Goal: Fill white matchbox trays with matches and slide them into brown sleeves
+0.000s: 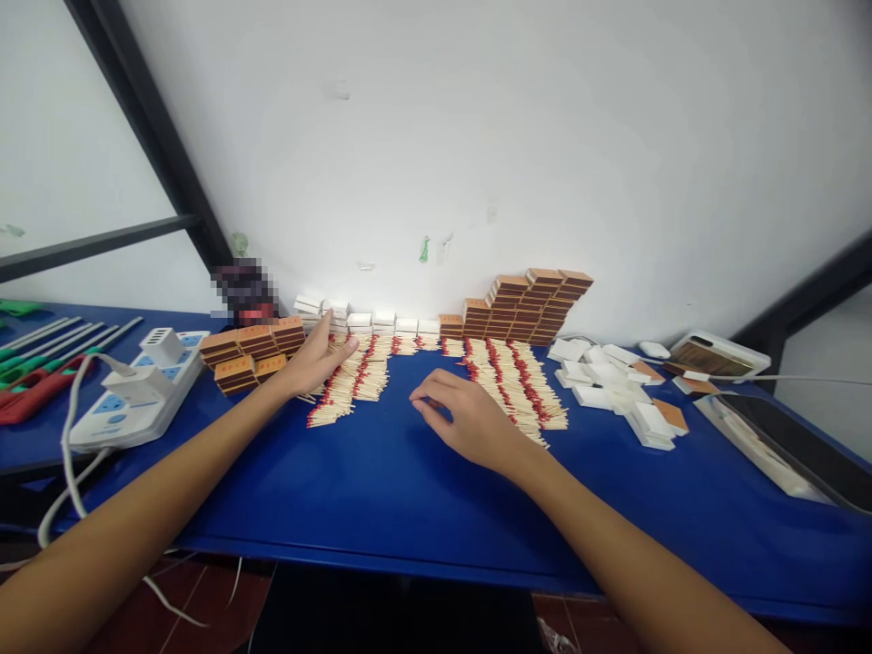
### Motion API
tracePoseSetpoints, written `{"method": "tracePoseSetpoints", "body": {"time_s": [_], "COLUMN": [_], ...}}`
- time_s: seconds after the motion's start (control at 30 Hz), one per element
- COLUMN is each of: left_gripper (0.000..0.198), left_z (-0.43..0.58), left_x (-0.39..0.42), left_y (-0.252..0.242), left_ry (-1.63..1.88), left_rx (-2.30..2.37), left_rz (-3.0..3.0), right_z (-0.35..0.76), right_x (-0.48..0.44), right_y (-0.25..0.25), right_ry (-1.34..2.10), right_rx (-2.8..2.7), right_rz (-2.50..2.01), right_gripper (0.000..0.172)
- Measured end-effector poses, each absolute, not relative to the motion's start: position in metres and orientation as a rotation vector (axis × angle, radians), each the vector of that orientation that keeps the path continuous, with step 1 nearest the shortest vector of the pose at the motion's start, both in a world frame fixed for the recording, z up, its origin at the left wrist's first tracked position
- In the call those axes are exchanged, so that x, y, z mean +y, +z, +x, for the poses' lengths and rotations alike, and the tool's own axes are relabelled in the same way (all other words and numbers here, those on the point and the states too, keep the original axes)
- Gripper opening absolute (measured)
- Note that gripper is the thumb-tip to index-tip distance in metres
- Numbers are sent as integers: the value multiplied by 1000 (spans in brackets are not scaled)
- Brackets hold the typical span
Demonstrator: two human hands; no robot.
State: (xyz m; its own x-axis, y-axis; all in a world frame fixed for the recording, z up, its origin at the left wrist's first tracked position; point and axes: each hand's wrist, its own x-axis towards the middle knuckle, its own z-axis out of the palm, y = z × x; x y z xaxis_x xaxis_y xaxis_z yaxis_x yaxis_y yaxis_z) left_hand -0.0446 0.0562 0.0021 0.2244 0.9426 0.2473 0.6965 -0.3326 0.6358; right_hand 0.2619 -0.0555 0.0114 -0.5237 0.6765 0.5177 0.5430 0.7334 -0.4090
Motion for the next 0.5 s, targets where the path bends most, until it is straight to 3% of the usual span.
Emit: {"method": "tracePoseSetpoints", "body": {"time_s": [0.5], "left_gripper": [108], "left_z": [-46], "left_x": [55], "left_y": [2], "left_ry": [848], "left_rx": [1515], "left_rz": [2097], "right_z": [262], "right_x": [-56], "right_y": [12], "right_ry": [260], "right_rx": [-2265], "right_rz": [-926], "right_gripper": [17]}}
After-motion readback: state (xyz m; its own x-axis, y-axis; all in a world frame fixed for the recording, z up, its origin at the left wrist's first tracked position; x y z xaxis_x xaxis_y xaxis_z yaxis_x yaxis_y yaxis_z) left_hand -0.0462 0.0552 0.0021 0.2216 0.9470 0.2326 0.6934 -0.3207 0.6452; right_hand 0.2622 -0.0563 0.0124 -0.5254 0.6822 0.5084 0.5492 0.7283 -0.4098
